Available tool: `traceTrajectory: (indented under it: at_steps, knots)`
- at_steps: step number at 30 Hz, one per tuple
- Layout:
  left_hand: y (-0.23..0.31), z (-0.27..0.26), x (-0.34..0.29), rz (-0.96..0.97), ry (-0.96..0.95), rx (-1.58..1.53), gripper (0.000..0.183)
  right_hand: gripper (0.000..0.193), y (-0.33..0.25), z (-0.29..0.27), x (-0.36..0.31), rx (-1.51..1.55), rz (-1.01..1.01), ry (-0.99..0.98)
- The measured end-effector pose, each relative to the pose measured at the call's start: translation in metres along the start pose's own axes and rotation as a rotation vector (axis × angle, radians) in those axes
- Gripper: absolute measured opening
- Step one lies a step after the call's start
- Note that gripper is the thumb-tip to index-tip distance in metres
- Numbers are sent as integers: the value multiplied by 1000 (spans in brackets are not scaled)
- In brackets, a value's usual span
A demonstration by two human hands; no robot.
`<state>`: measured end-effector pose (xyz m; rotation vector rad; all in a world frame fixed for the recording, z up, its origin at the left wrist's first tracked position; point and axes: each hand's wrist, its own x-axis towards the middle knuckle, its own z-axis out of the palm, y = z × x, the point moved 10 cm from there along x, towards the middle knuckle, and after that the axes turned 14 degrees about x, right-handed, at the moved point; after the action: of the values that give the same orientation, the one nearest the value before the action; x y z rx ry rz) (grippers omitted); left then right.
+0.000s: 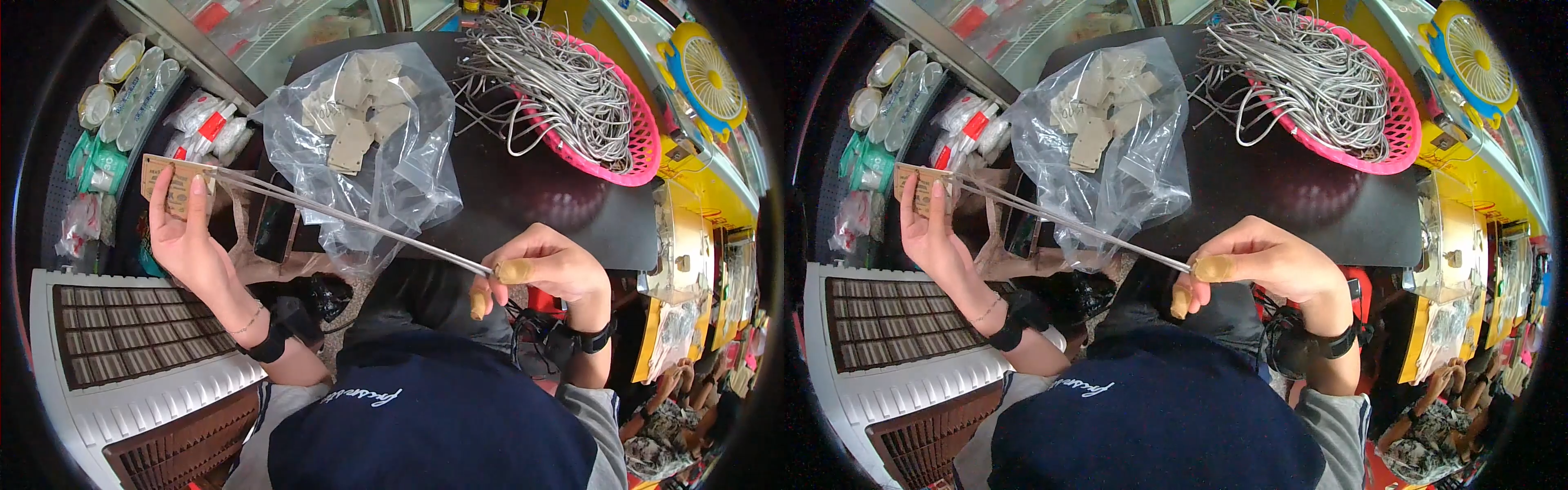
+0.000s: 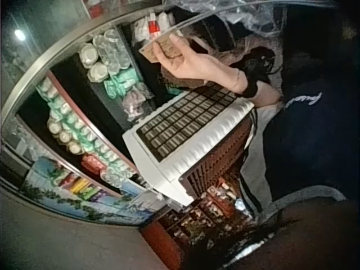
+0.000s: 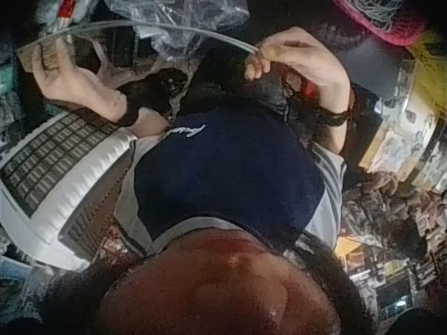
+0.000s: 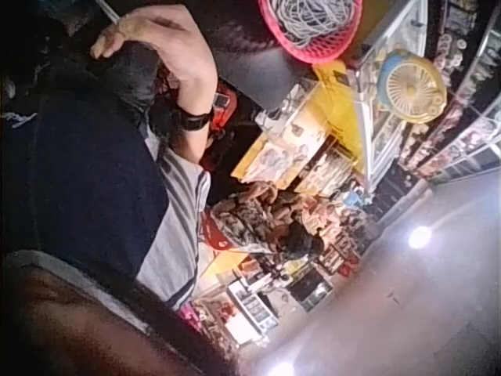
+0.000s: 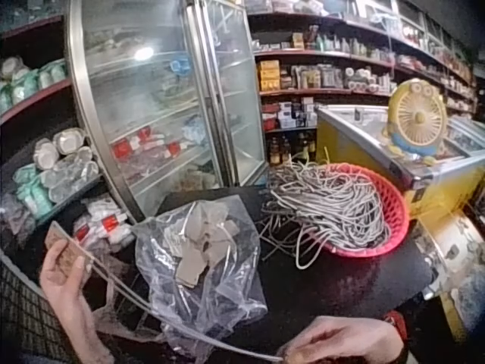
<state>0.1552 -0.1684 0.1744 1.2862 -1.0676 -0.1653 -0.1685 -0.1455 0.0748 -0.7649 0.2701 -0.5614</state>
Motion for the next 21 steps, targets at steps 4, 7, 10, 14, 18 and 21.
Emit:
traceTrajectory:
  at_steps: [4, 7, 10, 14, 18, 21]
  knots:
    - [-8, 1, 2, -13, -14, -14, 36, 26, 2, -7, -2, 25, 3, 12]
    - [-9, -3, 2, -34, 27, -2, 36, 25, -1, -7, -5, 8, -10, 15]
    - [-6, -7, 2, -34, 57, 2, 36, 25, -3, -6, -8, -61, 0, 13]
    - [6, 1, -9, -4, 28, -11, 37, 25, 5, -4, -9, -662, 223, 67]
    - [40, 46, -46, -25, -136, -111, 37, 37, -40, 3, -9, -1081, -263, 514]
    - [49, 77, -73, -74, -304, -239, 45, 53, -46, 21, 8, -1037, -362, 396]
